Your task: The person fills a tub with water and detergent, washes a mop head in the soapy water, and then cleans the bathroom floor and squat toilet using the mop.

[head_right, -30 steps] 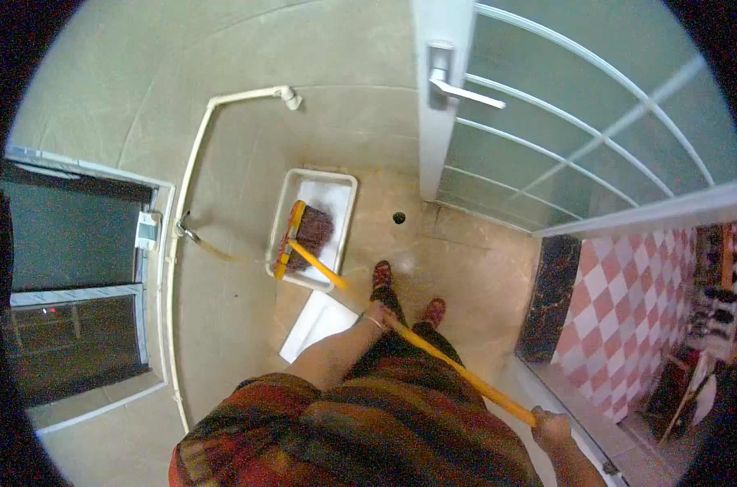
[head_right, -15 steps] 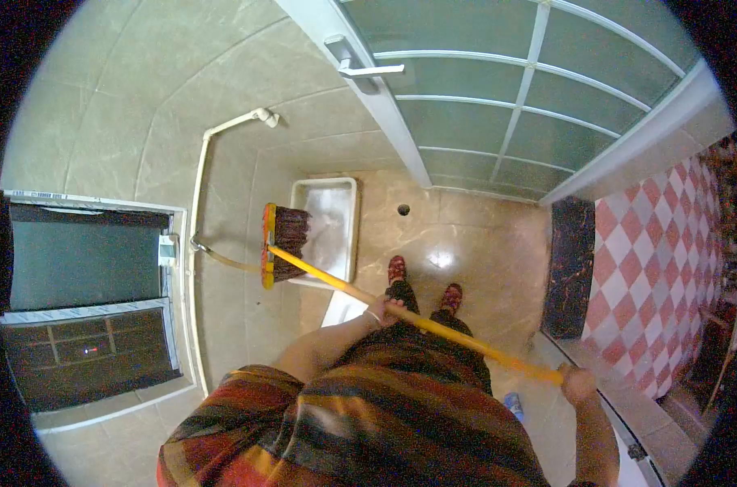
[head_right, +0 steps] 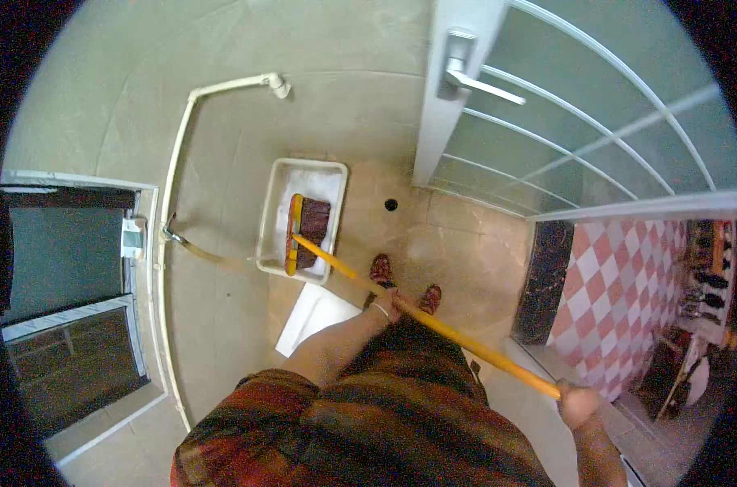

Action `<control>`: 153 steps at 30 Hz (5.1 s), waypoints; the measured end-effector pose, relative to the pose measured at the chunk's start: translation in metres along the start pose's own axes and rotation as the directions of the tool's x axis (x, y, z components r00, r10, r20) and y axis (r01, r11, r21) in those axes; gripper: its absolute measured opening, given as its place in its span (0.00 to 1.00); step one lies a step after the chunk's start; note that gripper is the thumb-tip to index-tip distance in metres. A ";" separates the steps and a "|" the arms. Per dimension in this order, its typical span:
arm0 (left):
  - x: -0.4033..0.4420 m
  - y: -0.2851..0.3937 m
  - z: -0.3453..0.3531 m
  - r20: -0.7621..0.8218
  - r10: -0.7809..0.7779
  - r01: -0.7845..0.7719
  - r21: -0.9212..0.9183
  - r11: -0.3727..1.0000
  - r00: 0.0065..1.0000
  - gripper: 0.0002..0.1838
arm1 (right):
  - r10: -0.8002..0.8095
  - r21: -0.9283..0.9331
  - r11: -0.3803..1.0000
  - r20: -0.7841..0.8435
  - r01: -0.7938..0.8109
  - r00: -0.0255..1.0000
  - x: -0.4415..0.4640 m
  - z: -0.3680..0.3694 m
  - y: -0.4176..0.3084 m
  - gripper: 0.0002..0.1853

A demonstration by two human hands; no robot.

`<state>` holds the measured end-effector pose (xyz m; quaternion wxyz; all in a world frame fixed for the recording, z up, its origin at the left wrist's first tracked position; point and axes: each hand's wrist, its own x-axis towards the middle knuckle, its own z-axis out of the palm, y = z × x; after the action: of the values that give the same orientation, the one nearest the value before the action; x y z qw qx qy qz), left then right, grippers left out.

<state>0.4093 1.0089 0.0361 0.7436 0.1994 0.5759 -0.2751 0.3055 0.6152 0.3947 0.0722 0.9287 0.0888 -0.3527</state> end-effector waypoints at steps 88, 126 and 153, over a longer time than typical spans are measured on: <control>-0.086 -0.159 -0.076 -0.215 0.182 -0.188 -0.010 0.982 0.960 0.08 | -0.133 0.424 0.905 0.178 0.046 0.975 -0.115 0.252 0.045 0.17; -0.325 0.038 -0.218 0.820 0.571 -0.637 0.416 -0.649 -0.046 0.20 | -0.734 0.810 0.504 0.218 0.300 0.643 0.009 -0.141 -0.414 0.21; -0.522 0.051 -0.312 -0.409 0.751 -0.831 0.447 -0.331 -0.518 0.10 | -0.781 -0.008 0.513 -0.421 0.859 0.462 0.498 -0.260 -0.788 0.26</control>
<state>0.1123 1.3335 0.4589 0.4179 0.6039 0.3684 0.5700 0.6686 1.4909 0.1980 -0.2212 0.8196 0.5013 -0.1675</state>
